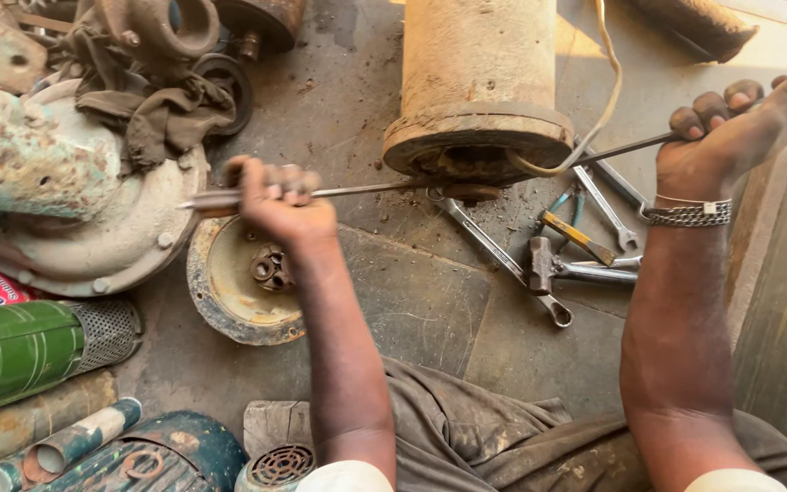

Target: The person sits on the floor and uses a hammer and chisel to remove a component from a cylindrical motor. They then use a screwdriver to pry out a part and remove a circular metal piece from the motor.

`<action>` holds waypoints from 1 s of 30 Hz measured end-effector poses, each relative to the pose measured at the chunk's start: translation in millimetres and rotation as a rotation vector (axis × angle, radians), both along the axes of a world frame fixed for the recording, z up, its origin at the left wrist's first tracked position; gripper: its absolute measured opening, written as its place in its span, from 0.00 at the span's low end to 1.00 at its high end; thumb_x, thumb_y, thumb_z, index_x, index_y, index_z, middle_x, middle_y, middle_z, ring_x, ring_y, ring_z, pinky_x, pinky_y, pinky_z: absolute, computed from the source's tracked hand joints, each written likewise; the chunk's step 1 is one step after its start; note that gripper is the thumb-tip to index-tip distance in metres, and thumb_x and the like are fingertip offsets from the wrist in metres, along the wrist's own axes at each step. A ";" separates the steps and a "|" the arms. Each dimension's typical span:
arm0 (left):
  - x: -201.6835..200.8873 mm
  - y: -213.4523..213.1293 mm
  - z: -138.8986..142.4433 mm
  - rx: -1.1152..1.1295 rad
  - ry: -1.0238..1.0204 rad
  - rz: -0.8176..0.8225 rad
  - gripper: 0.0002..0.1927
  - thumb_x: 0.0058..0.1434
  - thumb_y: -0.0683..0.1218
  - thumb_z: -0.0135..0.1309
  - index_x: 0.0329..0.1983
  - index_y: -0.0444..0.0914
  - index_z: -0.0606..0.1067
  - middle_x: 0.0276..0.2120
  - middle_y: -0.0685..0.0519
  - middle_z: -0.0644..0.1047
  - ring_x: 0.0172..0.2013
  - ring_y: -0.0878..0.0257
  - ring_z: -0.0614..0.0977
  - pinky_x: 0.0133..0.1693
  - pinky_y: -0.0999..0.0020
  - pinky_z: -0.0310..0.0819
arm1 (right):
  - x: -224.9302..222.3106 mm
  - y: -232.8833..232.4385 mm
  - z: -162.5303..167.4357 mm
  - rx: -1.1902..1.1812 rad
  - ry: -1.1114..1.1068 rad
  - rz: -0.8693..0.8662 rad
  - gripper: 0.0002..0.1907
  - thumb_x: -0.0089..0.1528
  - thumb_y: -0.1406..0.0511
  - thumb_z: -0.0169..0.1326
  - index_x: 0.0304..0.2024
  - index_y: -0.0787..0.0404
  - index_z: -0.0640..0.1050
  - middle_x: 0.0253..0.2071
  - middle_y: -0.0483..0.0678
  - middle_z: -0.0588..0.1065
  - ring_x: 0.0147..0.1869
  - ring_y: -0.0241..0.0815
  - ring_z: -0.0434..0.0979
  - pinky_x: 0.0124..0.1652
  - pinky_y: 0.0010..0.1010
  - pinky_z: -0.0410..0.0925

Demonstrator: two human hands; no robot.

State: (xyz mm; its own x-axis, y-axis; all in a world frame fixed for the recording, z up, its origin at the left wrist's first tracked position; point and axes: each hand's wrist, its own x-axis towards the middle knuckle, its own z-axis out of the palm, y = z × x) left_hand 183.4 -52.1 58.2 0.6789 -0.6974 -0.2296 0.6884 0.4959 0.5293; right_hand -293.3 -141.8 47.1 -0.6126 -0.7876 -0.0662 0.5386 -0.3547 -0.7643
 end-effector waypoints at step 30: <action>-23.1 -19.8 -28.4 0.316 0.092 0.129 0.09 0.66 0.40 0.45 0.33 0.45 0.61 0.19 0.62 0.59 0.16 0.71 0.59 0.19 0.72 0.53 | 29.5 70.1 15.4 -0.319 0.108 -0.040 0.24 0.78 0.46 0.44 0.42 0.58 0.64 0.25 0.43 0.60 0.23 0.36 0.56 0.20 0.31 0.55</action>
